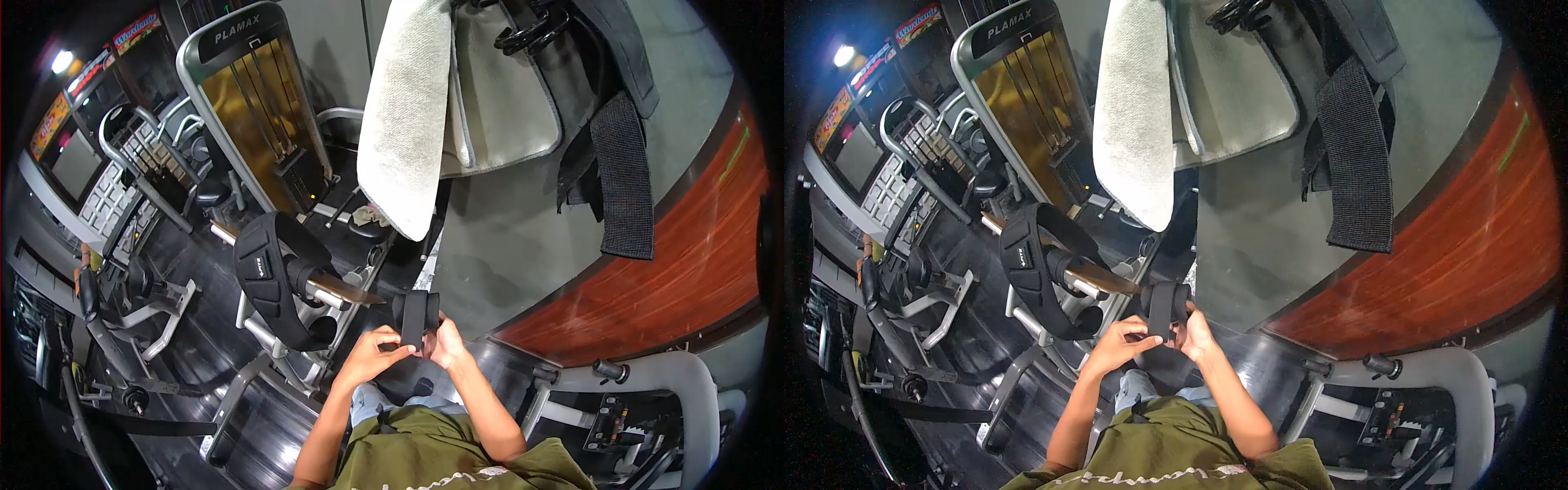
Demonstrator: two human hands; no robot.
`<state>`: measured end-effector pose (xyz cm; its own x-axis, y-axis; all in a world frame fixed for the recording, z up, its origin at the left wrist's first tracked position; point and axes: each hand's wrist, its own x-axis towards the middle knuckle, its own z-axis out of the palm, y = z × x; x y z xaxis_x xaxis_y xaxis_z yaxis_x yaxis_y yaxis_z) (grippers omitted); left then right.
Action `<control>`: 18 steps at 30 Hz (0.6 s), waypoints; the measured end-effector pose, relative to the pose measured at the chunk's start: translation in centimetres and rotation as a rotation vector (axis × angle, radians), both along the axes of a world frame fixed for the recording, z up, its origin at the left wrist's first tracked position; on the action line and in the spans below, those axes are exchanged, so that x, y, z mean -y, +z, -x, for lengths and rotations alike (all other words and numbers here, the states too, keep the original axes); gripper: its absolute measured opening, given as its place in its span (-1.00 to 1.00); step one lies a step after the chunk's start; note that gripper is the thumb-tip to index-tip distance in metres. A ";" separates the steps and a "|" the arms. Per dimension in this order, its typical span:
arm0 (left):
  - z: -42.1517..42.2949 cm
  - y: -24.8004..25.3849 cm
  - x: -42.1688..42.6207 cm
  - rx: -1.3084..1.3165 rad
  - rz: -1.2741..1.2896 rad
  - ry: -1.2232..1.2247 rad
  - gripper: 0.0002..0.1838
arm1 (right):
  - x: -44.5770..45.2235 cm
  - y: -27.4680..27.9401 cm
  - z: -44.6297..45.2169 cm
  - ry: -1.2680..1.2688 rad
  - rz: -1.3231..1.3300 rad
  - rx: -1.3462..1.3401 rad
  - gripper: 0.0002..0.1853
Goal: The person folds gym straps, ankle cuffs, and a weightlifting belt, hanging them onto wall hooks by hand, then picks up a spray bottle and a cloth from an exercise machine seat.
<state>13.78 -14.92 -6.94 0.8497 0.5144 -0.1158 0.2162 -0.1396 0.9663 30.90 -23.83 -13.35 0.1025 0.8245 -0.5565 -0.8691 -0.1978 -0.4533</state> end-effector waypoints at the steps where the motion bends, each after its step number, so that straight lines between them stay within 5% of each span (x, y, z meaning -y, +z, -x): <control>1: -0.1 -0.2 -0.1 0.015 -0.050 0.031 -0.77 | 0.0 -0.4 -0.2 0.000 -0.001 -0.001 -0.58; 12: -1.2 -0.1 0.3 0.100 -0.076 0.132 -0.82 | 0.3 -0.4 -0.9 0.076 0.116 0.558 -0.60; 18: -1.5 -0.2 0.3 0.067 -0.099 0.136 -0.77 | 0.0 -2.2 -0.1 0.004 0.017 0.461 -0.63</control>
